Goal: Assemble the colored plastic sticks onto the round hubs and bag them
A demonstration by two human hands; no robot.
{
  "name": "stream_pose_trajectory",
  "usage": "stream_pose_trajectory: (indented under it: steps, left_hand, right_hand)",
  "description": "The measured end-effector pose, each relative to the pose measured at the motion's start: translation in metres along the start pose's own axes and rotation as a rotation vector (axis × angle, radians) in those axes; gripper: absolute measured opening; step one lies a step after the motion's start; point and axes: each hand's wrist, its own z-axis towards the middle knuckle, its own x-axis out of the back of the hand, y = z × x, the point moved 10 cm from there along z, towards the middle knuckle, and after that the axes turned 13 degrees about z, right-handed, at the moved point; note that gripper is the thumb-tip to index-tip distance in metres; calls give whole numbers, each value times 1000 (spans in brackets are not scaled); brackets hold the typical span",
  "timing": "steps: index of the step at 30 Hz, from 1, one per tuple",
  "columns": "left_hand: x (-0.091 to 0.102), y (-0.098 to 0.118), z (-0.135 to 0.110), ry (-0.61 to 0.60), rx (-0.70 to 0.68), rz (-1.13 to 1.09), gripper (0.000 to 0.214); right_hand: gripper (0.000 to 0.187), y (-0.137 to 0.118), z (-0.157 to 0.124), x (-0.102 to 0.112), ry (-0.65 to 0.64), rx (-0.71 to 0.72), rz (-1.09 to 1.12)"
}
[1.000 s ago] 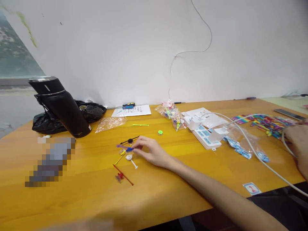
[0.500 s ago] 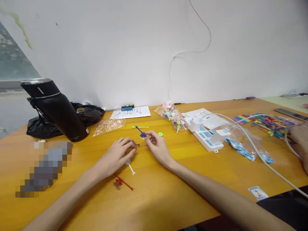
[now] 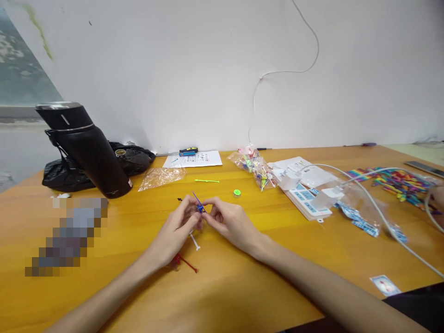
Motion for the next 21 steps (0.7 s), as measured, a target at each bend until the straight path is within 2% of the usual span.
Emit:
stream_pose_trajectory:
  steps: [7,10,16,21]
  left_hand:
    - [-3,2,-7,31,41,157,26]
    - [-6,0,-9,51,72,181,30]
    - [-3,-2,-11,87,86,99,27]
    - [-3,-3,-12,50,120,111,33]
  right_hand:
    - [10,-17,-1,0,-6,136,-178]
    - [9,-18,-1,-1,-8,132,-183]
    - [10,-8,0,-2,19,44,-104]
    - [25,-11,1,-5,-7,67,-24]
